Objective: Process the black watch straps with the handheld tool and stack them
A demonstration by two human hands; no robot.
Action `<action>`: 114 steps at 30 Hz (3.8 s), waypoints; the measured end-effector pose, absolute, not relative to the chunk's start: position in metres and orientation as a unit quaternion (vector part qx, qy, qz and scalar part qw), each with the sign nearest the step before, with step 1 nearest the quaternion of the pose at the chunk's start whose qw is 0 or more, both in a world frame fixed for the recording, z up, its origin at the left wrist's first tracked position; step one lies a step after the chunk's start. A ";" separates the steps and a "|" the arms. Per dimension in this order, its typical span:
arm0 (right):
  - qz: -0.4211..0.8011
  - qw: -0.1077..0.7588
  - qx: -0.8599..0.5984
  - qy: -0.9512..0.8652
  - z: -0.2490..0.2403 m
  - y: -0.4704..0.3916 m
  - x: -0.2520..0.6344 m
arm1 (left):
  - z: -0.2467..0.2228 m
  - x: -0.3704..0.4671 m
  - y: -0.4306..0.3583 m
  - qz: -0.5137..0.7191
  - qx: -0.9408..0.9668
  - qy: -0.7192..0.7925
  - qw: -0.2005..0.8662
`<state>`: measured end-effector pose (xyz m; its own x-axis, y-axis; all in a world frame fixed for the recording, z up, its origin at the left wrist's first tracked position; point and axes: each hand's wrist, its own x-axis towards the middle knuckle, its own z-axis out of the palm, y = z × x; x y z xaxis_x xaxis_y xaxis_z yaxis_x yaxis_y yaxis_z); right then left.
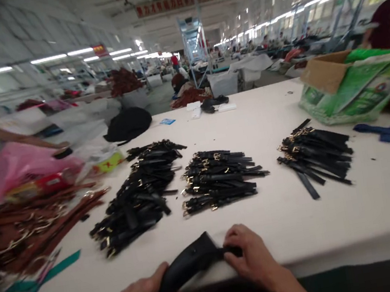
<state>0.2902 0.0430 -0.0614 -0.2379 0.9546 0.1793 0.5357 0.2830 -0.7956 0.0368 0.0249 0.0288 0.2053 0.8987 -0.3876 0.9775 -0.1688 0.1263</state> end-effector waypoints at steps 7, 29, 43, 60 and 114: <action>0.268 0.285 -0.548 -0.739 -0.051 0.039 0.290 | 0.032 0.014 0.018 -0.106 0.738 0.650 0.151; 0.225 0.296 -0.464 -0.804 -0.053 0.029 0.289 | 0.041 0.022 0.001 -0.127 0.742 0.628 0.199; 0.183 0.252 -0.502 -0.806 -0.055 0.036 0.275 | 0.032 0.023 0.005 -0.124 0.769 0.603 0.170; 0.272 0.259 -0.513 -0.772 -0.056 0.050 0.262 | 0.046 0.018 0.014 -0.156 0.795 0.569 0.144; 0.321 0.330 -0.429 -0.777 -0.064 0.044 0.285 | 0.061 0.031 0.034 -0.191 0.810 0.541 0.123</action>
<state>0.2850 0.0444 -0.0643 -0.4143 0.8786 0.2375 0.4547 0.4258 -0.7823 0.0310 0.0340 0.0605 0.3426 0.8292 -0.4416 0.9229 -0.3850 -0.0070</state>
